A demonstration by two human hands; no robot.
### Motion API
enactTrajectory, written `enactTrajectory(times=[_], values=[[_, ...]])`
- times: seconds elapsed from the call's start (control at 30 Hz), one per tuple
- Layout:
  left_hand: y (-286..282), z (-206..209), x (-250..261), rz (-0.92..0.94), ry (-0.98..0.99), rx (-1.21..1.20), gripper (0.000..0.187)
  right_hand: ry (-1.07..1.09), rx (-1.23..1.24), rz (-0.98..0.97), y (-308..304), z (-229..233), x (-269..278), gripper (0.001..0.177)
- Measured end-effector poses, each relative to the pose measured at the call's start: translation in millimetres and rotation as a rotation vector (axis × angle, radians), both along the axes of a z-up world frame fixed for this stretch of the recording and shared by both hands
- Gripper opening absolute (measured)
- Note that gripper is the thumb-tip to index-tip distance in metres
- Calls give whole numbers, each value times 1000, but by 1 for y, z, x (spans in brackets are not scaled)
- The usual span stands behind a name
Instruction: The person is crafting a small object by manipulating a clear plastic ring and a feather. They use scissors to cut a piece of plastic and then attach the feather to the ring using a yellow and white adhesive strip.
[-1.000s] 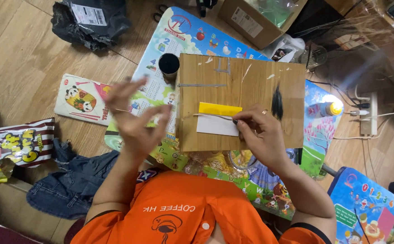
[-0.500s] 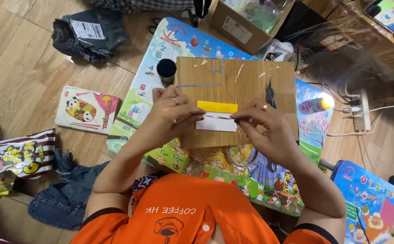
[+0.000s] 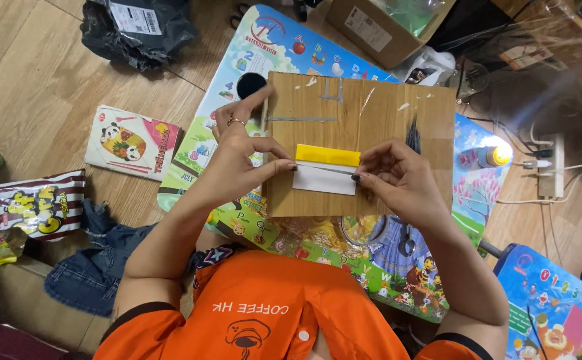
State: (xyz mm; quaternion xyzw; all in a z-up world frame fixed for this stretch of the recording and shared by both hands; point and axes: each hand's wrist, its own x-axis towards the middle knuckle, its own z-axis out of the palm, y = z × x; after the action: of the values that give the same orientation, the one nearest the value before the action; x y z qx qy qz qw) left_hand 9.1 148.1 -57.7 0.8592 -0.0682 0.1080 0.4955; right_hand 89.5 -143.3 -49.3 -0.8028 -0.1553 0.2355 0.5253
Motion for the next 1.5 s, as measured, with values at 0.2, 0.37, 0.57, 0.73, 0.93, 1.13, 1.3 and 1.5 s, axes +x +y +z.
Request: enactTrajectory(times=[0.2,0.37,0.57,0.73,0.93,1.13,1.3,1.5], values=[[0,0,-3,-81,-51,-3,2,-11,5,4,0,8,1,25],[3,4,-7,-208,-295,117,12,-206,-128,95,4,31,-7,22],[2,20,-12,-766,139,-167,8,-361,-37,215,1,59,-20,18],[0,18,-12,-822,35,-288,9,-448,-50,256,1,74,-29,19],[0,18,-19,-711,-2,-321,11,-493,-85,262,3,79,-41,16],[-1,-1,-10,-350,167,-337,10,-434,-120,220,9,49,-31,11],[1,-4,8,-198,171,-255,16,-262,-21,158,15,33,-20,18],[3,20,12,-213,327,-119,10,-197,-48,124,16,30,-10,22]])
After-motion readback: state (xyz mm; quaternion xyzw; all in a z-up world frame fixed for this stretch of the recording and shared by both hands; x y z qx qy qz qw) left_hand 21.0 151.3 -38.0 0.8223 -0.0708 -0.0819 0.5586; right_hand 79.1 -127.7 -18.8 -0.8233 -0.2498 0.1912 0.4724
